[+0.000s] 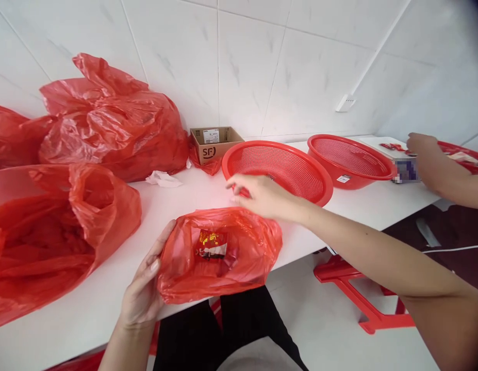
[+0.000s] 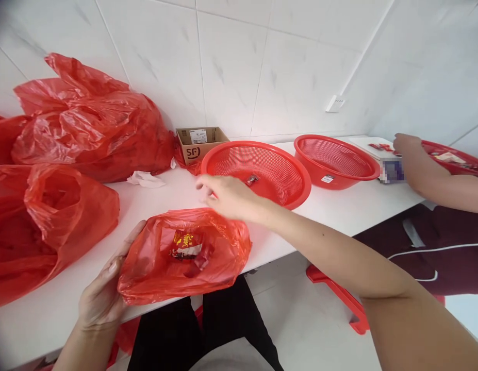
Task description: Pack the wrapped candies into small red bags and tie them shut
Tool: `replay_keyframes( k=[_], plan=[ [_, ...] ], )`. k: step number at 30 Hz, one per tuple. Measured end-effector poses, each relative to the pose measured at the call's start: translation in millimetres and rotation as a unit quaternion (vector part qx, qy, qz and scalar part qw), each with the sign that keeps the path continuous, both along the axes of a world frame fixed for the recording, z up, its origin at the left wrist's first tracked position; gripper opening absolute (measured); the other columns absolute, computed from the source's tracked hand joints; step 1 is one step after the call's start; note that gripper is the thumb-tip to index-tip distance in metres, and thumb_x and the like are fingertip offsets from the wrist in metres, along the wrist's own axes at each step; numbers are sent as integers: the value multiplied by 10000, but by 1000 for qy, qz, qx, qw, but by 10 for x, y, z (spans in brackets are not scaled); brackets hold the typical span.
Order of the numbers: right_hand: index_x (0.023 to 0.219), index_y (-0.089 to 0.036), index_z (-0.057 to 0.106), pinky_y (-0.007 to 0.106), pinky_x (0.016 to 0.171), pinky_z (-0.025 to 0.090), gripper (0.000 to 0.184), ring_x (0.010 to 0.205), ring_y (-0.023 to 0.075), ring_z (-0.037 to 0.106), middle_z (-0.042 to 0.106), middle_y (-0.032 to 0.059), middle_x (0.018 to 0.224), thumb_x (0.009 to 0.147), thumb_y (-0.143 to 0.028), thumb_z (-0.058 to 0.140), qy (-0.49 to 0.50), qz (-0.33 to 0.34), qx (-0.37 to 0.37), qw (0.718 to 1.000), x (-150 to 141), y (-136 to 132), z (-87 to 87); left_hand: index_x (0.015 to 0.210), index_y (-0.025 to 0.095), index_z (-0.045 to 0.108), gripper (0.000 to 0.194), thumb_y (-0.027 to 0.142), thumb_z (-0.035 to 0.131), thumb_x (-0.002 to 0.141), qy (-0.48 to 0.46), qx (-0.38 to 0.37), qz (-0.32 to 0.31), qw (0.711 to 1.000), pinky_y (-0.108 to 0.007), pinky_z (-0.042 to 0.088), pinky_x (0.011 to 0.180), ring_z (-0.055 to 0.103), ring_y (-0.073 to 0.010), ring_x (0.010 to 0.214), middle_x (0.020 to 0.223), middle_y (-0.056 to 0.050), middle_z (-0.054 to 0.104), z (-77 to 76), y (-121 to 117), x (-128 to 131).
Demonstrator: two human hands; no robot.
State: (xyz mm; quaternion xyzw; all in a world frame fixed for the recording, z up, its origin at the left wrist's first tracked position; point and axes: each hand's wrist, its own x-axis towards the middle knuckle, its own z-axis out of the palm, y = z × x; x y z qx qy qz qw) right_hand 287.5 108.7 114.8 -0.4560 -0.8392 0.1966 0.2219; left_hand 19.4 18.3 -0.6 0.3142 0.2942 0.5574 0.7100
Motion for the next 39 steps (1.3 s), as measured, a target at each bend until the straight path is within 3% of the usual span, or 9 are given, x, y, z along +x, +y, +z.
replay_keyframes(
  k=[4, 10, 14, 19, 23, 26, 29, 33, 39],
  plan=[
    [1223, -231, 582, 365, 877, 462, 305, 1057, 235, 614, 652, 88, 1190, 951, -322, 478, -158, -106, 15, 982, 248, 622, -38, 1505, 357, 308, 729, 337, 620, 847, -20, -13, 1, 1000, -273, 471, 1029, 410, -243, 1388, 1568, 17, 363, -12, 7, -6],
    [1277, -218, 592, 397, 832, 508, 574, 1064, 320, 631, 606, 137, 1270, 723, -128, 713, -319, -132, -139, 928, 688, 1158, -364, 1521, 364, 259, 762, 350, 617, 848, -31, 0, -16, 999, -390, 420, 1096, 434, -300, 1368, 1569, -19, 363, -45, 44, -37],
    [1088, -147, 677, 428, 798, 520, 430, 968, 344, 666, 676, 157, 1074, 668, -90, 748, -318, -130, -179, 922, 751, 1187, -450, 1515, 362, 284, 769, 337, 638, 832, -39, 2, -24, 999, -386, 401, 1113, 434, -301, 1368, 1583, -15, 333, -54, 59, -58],
    [1167, -187, 619, 312, 693, 548, 343, 782, 200, 703, 708, 92, 985, 841, -285, 661, -195, -80, -207, 955, 662, 1050, -46, 1511, 378, 290, 757, 388, 634, 837, -35, -3, -26, 999, -378, 370, 1133, 425, -293, 1375, 1568, -6, 366, -38, 54, -61],
    [1204, -248, 607, 287, 634, 544, 355, 700, 143, 682, 709, 39, 976, 909, -436, 546, 105, 73, -242, 962, 274, 480, 284, 1516, 354, 290, 781, 371, 647, 822, -34, -9, -19, 999, -355, 371, 1131, 378, -289, 1405, 1565, -7, 373, -34, 47, -44],
    [1021, -251, 711, 286, 621, 532, 255, 693, 164, 678, 707, 6, 837, 789, -354, 729, 53, 168, -252, 952, -118, -65, 238, 1518, 342, 289, 783, 360, 643, 820, -41, -6, 5, 999, -339, 385, 1121, 347, -274, 1423, 1564, 0, 377, -44, 38, -35],
    [1023, -264, 713, 343, 696, 538, 256, 752, 212, 679, 701, 18, 856, 771, -230, 745, -34, 111, -107, 987, -335, -332, 74, 1515, 354, 292, 794, 363, 658, 810, -43, -8, 0, 999, -347, 402, 1111, 342, -274, 1427, 1558, 14, 388, -47, 20, -38],
    [1115, -236, 655, 380, 815, 519, 230, 932, 229, 661, 699, 54, 1050, 912, -252, 547, -45, 27, 8, 999, -144, -59, 43, 1516, 355, 289, 803, 362, 666, 808, -51, -4, -10, 999, -354, 407, 1109, 354, -275, 1421, 1566, 11, 372, -37, 9, -48],
    [1128, -245, 673, 376, 792, 529, 482, 906, 257, 663, 702, 74, 1030, 664, -193, 792, -186, -109, -65, 974, 472, 580, -118, 1515, 371, 288, 760, 354, 629, 836, -55, -3, -19, 998, -345, 401, 1110, 368, -268, 1413, 1580, 20, 343, -35, 21, -56]
  ],
)
